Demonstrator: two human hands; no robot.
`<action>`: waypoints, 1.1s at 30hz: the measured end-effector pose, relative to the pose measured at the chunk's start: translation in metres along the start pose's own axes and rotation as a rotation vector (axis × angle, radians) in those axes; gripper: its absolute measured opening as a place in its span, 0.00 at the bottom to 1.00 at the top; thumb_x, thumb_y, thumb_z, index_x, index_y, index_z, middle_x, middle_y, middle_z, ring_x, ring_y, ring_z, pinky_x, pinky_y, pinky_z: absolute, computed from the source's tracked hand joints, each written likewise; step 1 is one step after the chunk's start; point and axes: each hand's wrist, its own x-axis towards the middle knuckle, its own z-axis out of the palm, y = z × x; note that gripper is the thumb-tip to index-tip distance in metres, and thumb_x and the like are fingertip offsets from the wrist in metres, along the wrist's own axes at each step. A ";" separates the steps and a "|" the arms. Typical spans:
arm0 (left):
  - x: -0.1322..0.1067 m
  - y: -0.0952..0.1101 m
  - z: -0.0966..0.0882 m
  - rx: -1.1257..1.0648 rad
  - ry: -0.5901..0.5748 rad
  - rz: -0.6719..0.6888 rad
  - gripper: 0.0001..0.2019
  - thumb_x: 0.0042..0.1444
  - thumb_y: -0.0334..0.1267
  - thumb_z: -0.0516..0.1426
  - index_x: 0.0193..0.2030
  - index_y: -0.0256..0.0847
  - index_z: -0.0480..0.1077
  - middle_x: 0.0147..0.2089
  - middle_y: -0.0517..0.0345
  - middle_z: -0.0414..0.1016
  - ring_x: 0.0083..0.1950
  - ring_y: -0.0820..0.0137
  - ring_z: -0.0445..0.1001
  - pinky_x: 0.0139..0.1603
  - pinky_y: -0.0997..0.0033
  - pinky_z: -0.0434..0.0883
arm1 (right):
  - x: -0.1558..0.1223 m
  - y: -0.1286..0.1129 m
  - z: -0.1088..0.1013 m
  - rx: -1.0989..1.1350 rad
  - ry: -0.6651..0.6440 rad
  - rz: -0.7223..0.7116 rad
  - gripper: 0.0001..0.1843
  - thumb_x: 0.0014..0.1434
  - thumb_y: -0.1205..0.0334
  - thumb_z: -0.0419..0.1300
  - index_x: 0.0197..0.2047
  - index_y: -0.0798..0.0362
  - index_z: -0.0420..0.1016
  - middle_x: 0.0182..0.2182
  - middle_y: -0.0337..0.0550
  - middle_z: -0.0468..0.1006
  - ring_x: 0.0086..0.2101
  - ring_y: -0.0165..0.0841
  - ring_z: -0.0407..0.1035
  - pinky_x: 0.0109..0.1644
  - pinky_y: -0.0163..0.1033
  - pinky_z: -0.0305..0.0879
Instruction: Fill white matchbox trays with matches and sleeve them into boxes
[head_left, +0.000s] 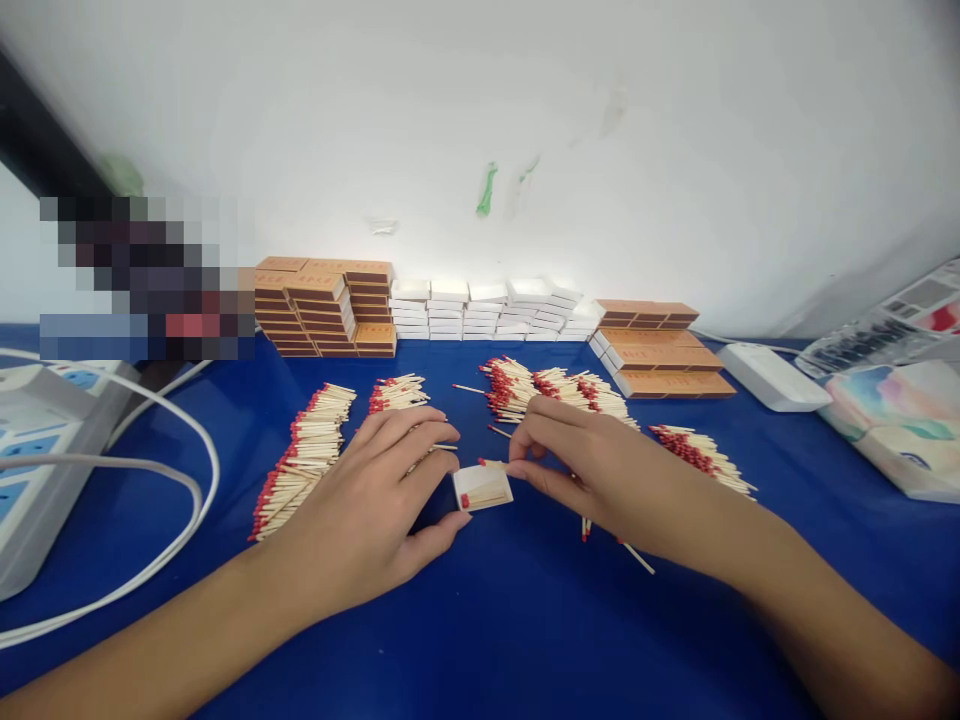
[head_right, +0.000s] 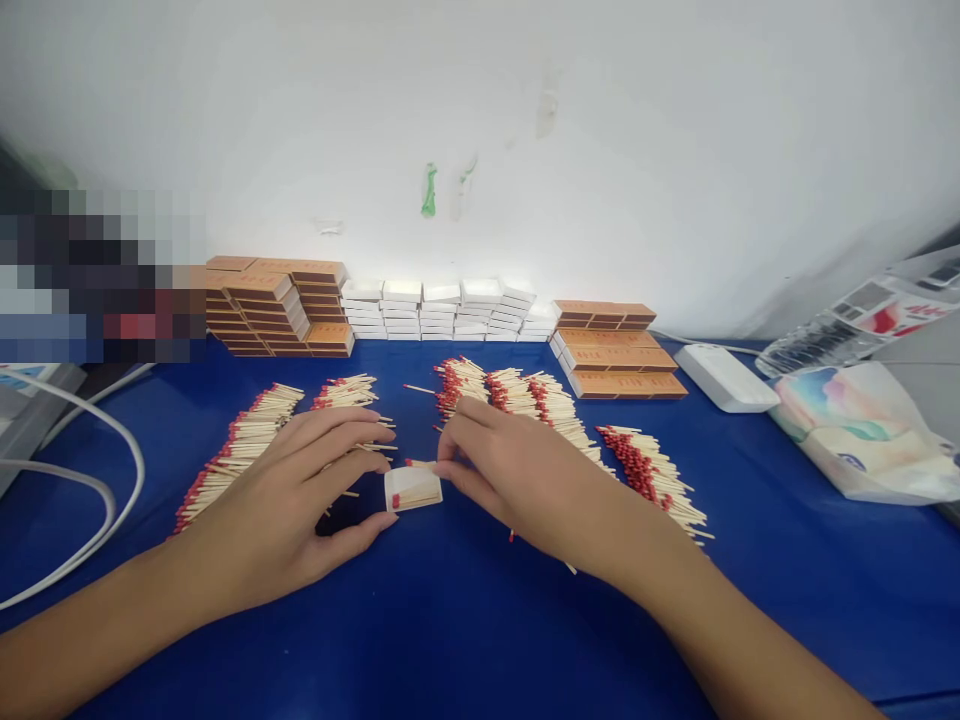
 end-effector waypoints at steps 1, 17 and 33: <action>0.000 0.000 0.000 -0.002 0.000 0.001 0.10 0.71 0.41 0.62 0.53 0.39 0.73 0.61 0.44 0.78 0.69 0.50 0.71 0.71 0.43 0.70 | -0.001 -0.004 0.002 -0.013 -0.006 -0.022 0.06 0.77 0.62 0.58 0.45 0.49 0.74 0.44 0.42 0.78 0.36 0.33 0.75 0.38 0.39 0.67; 0.001 0.002 -0.001 -0.012 0.015 0.005 0.09 0.71 0.41 0.62 0.52 0.39 0.73 0.60 0.44 0.79 0.69 0.50 0.71 0.70 0.42 0.71 | 0.012 0.019 0.011 -0.198 0.074 0.225 0.08 0.74 0.57 0.62 0.49 0.51 0.78 0.44 0.47 0.79 0.37 0.39 0.75 0.39 0.42 0.67; -0.001 0.002 0.000 -0.001 0.014 0.012 0.10 0.70 0.42 0.62 0.52 0.38 0.73 0.59 0.45 0.79 0.68 0.50 0.72 0.70 0.42 0.70 | 0.008 0.014 0.008 -0.194 0.010 0.239 0.08 0.74 0.59 0.59 0.41 0.50 0.76 0.42 0.44 0.78 0.34 0.36 0.73 0.34 0.41 0.62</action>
